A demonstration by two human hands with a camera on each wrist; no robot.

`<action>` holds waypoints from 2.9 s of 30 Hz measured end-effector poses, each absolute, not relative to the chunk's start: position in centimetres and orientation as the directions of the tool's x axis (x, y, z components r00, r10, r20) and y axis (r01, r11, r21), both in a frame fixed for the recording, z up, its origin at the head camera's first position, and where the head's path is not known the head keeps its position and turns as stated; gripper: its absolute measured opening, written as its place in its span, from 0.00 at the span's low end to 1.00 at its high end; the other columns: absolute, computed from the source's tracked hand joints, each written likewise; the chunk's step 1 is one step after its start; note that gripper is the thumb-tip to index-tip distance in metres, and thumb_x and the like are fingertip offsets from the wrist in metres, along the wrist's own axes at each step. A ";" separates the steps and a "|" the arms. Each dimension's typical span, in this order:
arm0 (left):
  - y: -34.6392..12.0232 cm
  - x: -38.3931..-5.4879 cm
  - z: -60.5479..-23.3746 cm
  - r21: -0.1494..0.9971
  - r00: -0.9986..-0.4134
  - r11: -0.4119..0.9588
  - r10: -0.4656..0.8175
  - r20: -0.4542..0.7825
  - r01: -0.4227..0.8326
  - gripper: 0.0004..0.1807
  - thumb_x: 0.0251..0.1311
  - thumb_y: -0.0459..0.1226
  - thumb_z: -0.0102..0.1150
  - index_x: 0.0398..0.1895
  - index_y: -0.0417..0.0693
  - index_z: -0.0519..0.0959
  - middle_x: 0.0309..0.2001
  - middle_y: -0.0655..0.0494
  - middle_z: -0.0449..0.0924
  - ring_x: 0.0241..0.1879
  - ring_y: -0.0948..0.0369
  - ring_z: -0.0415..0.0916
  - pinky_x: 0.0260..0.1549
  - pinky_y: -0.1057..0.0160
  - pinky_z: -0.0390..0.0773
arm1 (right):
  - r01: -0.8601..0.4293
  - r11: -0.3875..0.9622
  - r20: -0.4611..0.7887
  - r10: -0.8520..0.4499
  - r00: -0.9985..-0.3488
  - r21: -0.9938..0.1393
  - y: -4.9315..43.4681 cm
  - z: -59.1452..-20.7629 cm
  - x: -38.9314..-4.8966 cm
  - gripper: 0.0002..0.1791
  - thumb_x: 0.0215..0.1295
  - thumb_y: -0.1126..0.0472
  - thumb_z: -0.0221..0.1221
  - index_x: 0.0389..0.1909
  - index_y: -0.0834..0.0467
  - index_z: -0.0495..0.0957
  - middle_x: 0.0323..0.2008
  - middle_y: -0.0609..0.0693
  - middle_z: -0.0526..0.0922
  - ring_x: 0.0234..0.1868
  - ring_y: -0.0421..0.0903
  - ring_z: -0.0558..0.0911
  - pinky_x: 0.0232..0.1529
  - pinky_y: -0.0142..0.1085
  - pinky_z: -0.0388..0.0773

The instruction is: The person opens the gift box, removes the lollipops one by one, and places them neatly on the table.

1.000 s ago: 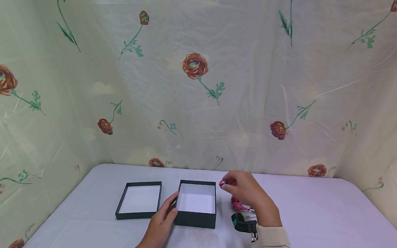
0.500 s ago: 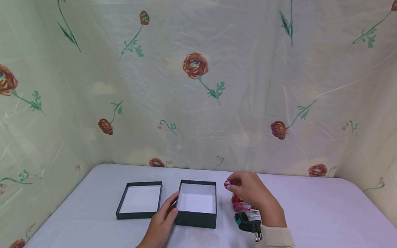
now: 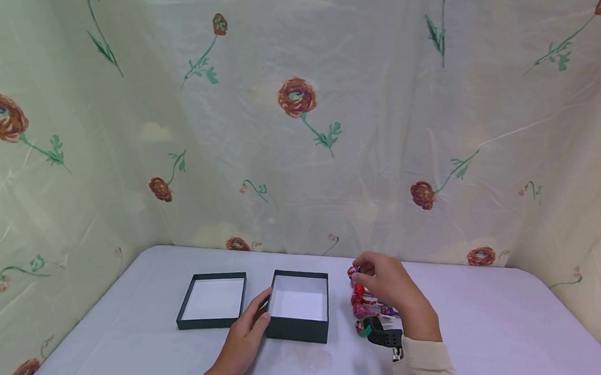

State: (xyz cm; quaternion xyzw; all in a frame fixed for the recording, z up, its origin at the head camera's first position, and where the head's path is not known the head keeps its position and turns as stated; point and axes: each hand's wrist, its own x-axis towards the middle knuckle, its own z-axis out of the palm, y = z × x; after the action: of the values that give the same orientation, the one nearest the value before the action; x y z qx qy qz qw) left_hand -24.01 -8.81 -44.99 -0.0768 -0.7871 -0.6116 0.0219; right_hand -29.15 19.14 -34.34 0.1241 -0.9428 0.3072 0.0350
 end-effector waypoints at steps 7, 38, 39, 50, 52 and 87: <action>-8.8 -24.0 -45.0 0.960 -0.988 0.244 0.092 0.122 0.141 0.26 0.73 0.42 0.42 0.73 0.60 0.60 0.73 0.56 0.58 0.71 0.55 0.56 0.64 0.48 0.64 | -0.290 0.790 0.157 -0.243 -0.957 -0.541 19.9 -34.2 -29.0 0.12 0.62 0.61 0.63 0.45 0.59 0.80 0.36 0.49 0.82 0.40 0.47 0.79 0.43 0.44 0.82; -8.6 -23.8 -44.8 0.952 -0.989 0.268 0.069 0.132 0.146 0.26 0.72 0.41 0.43 0.73 0.59 0.60 0.72 0.55 0.59 0.70 0.54 0.57 0.64 0.48 0.64 | -0.266 0.832 0.025 -0.292 -0.956 -0.487 23.5 -35.4 -27.5 0.09 0.54 0.64 0.69 0.35 0.58 0.79 0.28 0.46 0.77 0.31 0.44 0.74 0.34 0.38 0.75; -8.6 -23.8 -44.8 0.953 -0.989 0.267 0.070 0.129 0.143 0.26 0.72 0.41 0.42 0.73 0.59 0.60 0.72 0.55 0.58 0.70 0.54 0.57 0.64 0.48 0.64 | -0.261 0.833 0.020 -0.289 -0.957 -0.488 23.6 -35.5 -27.4 0.09 0.54 0.63 0.69 0.35 0.57 0.79 0.27 0.46 0.77 0.31 0.44 0.74 0.34 0.38 0.75; -9.0 -23.7 -44.9 0.952 -0.992 0.279 0.048 0.113 0.122 0.26 0.72 0.41 0.43 0.73 0.60 0.60 0.72 0.56 0.59 0.70 0.55 0.57 0.64 0.48 0.63 | -0.240 0.844 -0.006 -0.276 -0.961 -0.480 24.1 -36.3 -27.4 0.09 0.53 0.64 0.69 0.33 0.57 0.80 0.26 0.47 0.75 0.30 0.45 0.71 0.32 0.37 0.73; -9.0 -23.7 -44.8 0.952 -0.992 0.280 0.046 0.115 0.123 0.26 0.72 0.41 0.43 0.73 0.60 0.61 0.72 0.56 0.59 0.70 0.55 0.57 0.64 0.48 0.64 | -0.235 0.848 -0.008 -0.271 -0.962 -0.474 24.1 -36.4 -27.5 0.09 0.53 0.64 0.69 0.33 0.57 0.79 0.25 0.47 0.74 0.30 0.45 0.71 0.31 0.37 0.73; -8.4 -23.8 -44.7 0.952 -0.988 0.269 0.070 0.135 0.149 0.26 0.72 0.40 0.42 0.72 0.58 0.61 0.72 0.55 0.59 0.70 0.54 0.57 0.64 0.48 0.64 | -0.111 0.887 -0.139 -0.191 -0.972 -0.447 23.9 -37.8 -27.5 0.11 0.50 0.67 0.70 0.34 0.57 0.80 0.25 0.50 0.73 0.30 0.46 0.71 0.31 0.37 0.71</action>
State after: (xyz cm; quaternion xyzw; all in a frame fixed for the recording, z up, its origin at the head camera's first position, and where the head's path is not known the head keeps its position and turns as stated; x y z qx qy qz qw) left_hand -23.83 -8.39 -44.71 -0.0687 -0.7959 -0.6007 0.0327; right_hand -27.55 23.95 -37.80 0.0781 -0.9673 0.2240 -0.0901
